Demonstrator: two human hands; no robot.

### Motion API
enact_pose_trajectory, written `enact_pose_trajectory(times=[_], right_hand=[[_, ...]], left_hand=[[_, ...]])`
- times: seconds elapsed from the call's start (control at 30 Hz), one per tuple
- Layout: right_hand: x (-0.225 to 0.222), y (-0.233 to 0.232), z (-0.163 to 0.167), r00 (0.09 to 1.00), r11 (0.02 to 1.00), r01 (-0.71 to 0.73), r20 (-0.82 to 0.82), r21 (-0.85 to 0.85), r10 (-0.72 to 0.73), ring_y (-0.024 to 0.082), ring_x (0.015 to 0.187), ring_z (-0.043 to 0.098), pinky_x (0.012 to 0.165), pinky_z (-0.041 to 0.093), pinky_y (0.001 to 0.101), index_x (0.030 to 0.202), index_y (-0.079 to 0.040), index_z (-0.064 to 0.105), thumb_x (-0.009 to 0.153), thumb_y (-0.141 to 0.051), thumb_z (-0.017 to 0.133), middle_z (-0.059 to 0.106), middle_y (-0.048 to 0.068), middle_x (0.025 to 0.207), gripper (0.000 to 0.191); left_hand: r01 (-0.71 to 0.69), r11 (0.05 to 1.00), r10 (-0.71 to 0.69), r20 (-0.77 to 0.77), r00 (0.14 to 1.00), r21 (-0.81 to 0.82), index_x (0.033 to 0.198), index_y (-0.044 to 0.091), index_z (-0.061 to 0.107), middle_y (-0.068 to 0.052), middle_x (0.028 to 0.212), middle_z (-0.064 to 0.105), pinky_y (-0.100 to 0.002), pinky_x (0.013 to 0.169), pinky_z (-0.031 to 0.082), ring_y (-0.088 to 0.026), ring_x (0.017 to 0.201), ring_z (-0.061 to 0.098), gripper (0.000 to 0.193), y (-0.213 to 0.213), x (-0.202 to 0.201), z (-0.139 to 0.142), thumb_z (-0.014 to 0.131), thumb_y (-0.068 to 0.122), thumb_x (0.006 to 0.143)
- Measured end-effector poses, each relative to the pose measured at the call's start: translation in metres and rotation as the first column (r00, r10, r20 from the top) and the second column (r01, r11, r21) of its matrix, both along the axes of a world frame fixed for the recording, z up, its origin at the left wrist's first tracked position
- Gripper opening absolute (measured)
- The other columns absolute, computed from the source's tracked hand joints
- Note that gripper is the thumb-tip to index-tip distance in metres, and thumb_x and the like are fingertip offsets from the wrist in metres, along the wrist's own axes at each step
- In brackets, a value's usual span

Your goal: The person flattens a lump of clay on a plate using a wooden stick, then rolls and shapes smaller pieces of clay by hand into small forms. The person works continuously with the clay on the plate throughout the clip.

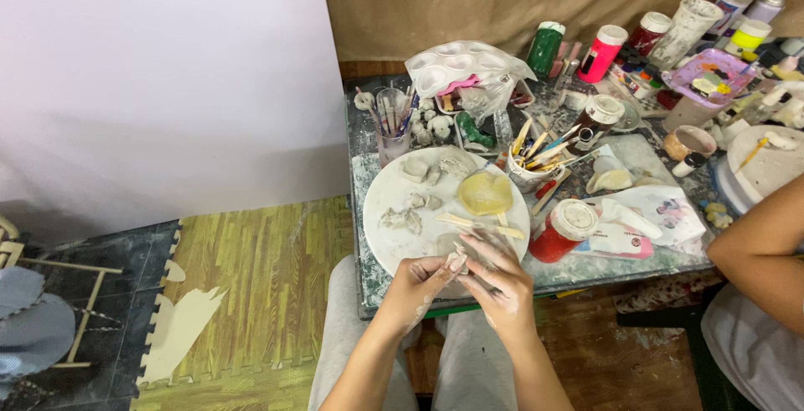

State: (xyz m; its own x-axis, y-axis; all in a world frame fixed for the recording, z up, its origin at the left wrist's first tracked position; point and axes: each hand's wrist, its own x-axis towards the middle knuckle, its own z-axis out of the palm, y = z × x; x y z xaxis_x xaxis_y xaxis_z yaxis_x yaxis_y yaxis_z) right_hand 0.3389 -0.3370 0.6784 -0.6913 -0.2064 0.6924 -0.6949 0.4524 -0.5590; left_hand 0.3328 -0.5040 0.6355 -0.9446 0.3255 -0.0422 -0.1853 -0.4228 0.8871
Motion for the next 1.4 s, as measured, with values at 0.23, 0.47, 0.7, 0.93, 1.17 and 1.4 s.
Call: enact_pose_trajectory(times=[0.23, 0.47, 0.7, 0.93, 1.17, 1.4], right_hand=[[0.003, 0.006, 0.004, 0.997, 0.985, 0.057, -0.067, 0.163, -0.046, 0.030, 0.129, 0.065, 0.117, 0.037, 0.0512, 0.105, -0.004, 0.073, 0.074, -0.003, 0.085, 0.072, 0.008, 0.129, 0.033], [0.000, 0.010, 0.001, 0.994, 0.999, 0.051, -0.096, 0.018, -0.049, 0.032, 0.126, 0.065, 0.118, 0.039, 0.0536, 0.110, -0.007, 0.075, 0.071, -0.005, 0.085, 0.070, 0.012, 0.129, 0.041], [0.004, 0.006, -0.001, 0.986, 0.995, 0.070, -0.154, 0.076, -0.058, 0.029, 0.119, 0.068, 0.115, 0.042, 0.0547, 0.111, -0.009, 0.075, 0.070, -0.008, 0.087, 0.072, 0.009, 0.123, 0.043], [0.001, 0.009, 0.008, 0.989, 0.988, 0.084, -0.135, 0.132, -0.066, 0.027, 0.113, 0.069, 0.112, 0.045, 0.0535, 0.109, -0.009, 0.076, 0.069, -0.007, 0.087, 0.071, 0.009, 0.119, 0.041], [0.007, -0.004, 0.009, 0.980, 0.977, 0.181, -0.101, 0.110, -0.170, 0.029, 0.106, 0.067, 0.093, 0.054, 0.0404, 0.115, -0.004, 0.074, 0.072, 0.000, 0.085, 0.071, 0.010, 0.113, 0.044], [0.010, -0.011, 0.008, 0.988, 0.986, 0.152, -0.005, 0.065, -0.152, 0.026, 0.097, 0.067, 0.081, 0.057, 0.0354, 0.116, -0.001, 0.075, 0.071, 0.005, 0.084, 0.069, 0.010, 0.103, 0.047]], left_hand=[[0.027, 0.996, -0.028, -0.011, 1.000, -0.082, 0.113, -0.006, 0.077, -0.003, 0.102, 0.077, -0.023, 0.084, 0.052, -0.005, 0.090, 0.062, 0.029, 0.000, -0.001, 0.000, 0.065, 0.018, 0.101], [-0.190, 0.976, 0.182, -0.083, 0.980, -0.102, 0.120, 0.001, 0.070, 0.004, 0.106, 0.077, -0.019, 0.088, 0.052, -0.001, 0.095, 0.064, 0.030, 0.006, 0.011, 0.020, 0.064, 0.017, 0.096], [-0.244, 0.948, 0.229, -0.094, 0.969, -0.204, 0.111, -0.006, 0.078, 0.002, 0.081, 0.068, -0.022, 0.062, 0.042, -0.005, 0.072, 0.051, 0.024, 0.009, 0.014, 0.004, 0.068, 0.013, 0.101], [-0.251, 0.963, 0.248, -0.047, 0.968, -0.100, 0.115, -0.003, 0.074, 0.000, 0.094, 0.076, -0.021, 0.076, 0.053, -0.004, 0.083, 0.064, 0.023, 0.013, 0.009, 0.006, 0.064, 0.010, 0.098], [-0.446, 0.818, 0.373, -0.255, 0.892, -0.364, 0.119, 0.004, 0.077, -0.009, 0.096, 0.082, -0.024, 0.073, 0.057, -0.008, 0.079, 0.070, 0.027, 0.016, 0.016, 0.026, 0.070, 0.007, 0.093], [-0.507, 0.787, 0.405, -0.325, 0.854, -0.351, 0.116, 0.005, 0.078, -0.011, 0.094, 0.079, -0.025, 0.067, 0.055, -0.011, 0.073, 0.068, 0.025, 0.014, 0.021, 0.035, 0.072, 0.006, 0.092]])
